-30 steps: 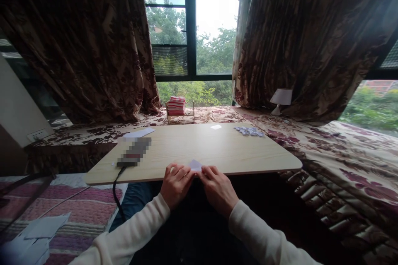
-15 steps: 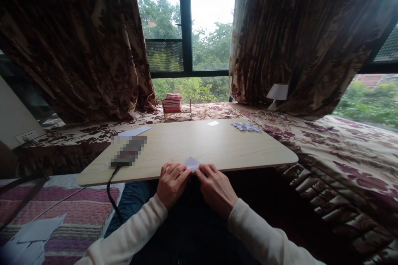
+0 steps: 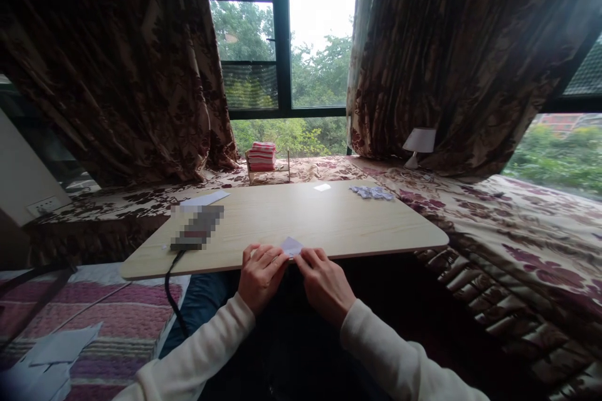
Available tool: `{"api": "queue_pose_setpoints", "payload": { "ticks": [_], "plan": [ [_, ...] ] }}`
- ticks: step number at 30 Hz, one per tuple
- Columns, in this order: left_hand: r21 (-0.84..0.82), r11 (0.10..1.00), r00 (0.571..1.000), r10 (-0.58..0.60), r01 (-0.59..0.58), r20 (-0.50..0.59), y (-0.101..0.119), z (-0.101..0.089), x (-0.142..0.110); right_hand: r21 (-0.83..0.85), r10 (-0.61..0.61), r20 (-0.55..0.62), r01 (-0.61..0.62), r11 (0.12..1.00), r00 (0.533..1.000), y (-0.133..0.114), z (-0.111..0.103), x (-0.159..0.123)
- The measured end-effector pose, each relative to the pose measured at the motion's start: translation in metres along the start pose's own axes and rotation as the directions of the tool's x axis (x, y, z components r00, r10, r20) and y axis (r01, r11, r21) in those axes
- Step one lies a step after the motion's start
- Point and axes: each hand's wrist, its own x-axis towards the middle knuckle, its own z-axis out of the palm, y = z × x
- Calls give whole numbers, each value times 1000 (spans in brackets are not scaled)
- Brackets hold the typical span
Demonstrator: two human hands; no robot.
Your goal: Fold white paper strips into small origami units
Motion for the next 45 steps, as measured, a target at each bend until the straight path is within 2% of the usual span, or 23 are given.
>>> {"api": "queue_pose_setpoints", "payload": {
  "ticks": [5,11,20,28,30,34,38,40,42,45],
  "plan": [
    [-4,1000,1000,-2,2,-13,0,1,0,-26,-2,-17,2,1000,1000,-4,0,-3],
    [-9,1000,999,-28,28,24,1,0,0,-91,27,9,-26,996,1000,-8,2,1],
    [8,1000,1000,-13,12,14,2,-1,1,-79,20,-7,-21,997,1000,-10,0,-2],
    [-1,999,997,-39,39,71,1,1,-1,-133,74,64,-65,989,995,-14,-3,6],
    [8,999,996,-37,37,80,1,0,0,-82,64,49,-59,995,997,-10,-5,5],
    [30,999,996,-25,23,88,4,-5,3,153,51,-22,-47,987,998,6,-9,2],
    [9,1000,993,-8,7,116,9,-12,3,308,174,-115,-131,942,978,27,-9,9],
    [-21,1000,991,-12,15,134,8,-18,7,333,254,-97,-209,920,962,37,-7,19],
    [-46,999,984,-18,27,179,5,-23,14,338,321,-17,-297,893,947,46,-3,30],
    [-72,997,940,25,-1,340,-3,-26,27,329,342,60,-342,880,938,55,3,45]
  ]
}}
